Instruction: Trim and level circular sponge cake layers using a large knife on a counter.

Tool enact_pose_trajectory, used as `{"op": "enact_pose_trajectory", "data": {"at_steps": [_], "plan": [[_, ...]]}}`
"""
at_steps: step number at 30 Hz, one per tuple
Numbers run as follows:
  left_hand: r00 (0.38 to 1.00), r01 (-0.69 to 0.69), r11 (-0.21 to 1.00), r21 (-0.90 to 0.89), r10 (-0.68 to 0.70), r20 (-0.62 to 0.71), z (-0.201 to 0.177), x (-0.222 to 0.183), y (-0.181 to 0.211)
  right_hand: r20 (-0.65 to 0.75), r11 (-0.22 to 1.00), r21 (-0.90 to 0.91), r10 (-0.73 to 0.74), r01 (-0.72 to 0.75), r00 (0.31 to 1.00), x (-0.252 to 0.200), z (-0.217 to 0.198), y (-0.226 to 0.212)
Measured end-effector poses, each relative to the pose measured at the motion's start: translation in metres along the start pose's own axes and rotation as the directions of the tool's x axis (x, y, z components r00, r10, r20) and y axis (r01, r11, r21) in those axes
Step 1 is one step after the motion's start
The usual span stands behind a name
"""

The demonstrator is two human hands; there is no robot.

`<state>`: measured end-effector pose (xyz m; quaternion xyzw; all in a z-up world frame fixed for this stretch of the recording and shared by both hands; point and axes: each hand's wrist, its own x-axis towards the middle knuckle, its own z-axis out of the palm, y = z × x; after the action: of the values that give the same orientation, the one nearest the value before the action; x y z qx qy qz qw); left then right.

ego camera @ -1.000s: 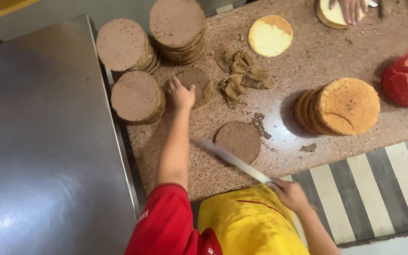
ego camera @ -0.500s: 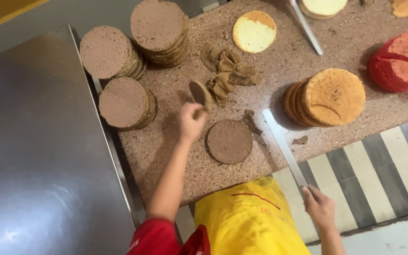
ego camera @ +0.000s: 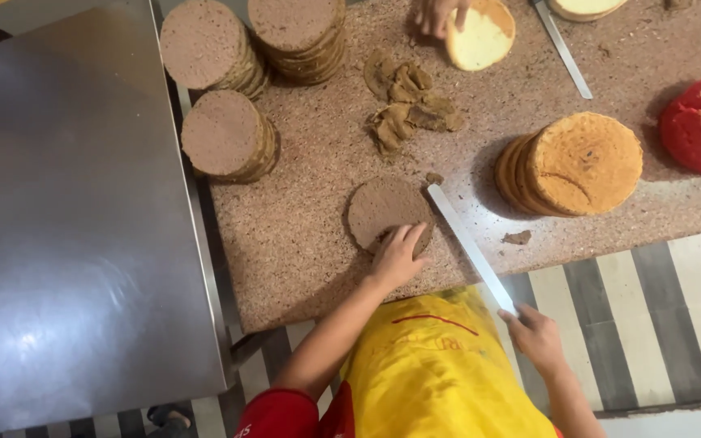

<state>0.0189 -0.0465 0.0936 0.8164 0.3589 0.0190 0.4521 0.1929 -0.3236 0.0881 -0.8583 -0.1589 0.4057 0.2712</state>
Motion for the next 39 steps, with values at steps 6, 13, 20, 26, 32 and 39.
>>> {"op": "enact_pose_trajectory", "data": {"at_steps": [6, 13, 20, 26, 32, 39], "plan": [[0.805, 0.172, 0.985, 0.031, -0.123, -0.58, -0.024, 0.041, -0.082, 0.062, 0.995, -0.1, -0.019, 0.026, 0.998, 0.015, -0.007, 0.026], [0.822, 0.464, 0.877, -0.124, -0.479, -0.307, -0.036, 0.034, -0.093, 0.173, 0.998, -0.057, 0.026, -0.016, 0.985, 0.026, -0.019, 0.037], [0.813, 0.389, 0.911, -0.135, -0.409, -0.414, -0.012, 0.026, -0.119, 0.195, 0.999, 0.021, 0.041, -0.046, 0.98, 0.012, -0.019, 0.017], [0.915, 0.192, 0.975, 0.113, -0.136, -0.38, -0.007, -0.002, -0.061, 0.18, 0.999, -0.017, 0.043, -0.041, 0.983, 0.01, -0.014, 0.022], [0.968, -0.229, 0.895, 0.382, 0.251, -0.007, 0.03, -0.015, -0.039, 0.166, 0.999, -0.02, 0.035, -0.032, 0.985, 0.005, -0.003, 0.024], [1.0, -0.002, 0.953, 0.302, -0.003, 0.016, 0.011, 0.006, -0.055, 0.134, 0.999, -0.006, 0.052, -0.052, 0.99, -0.005, -0.005, 0.022]]}}
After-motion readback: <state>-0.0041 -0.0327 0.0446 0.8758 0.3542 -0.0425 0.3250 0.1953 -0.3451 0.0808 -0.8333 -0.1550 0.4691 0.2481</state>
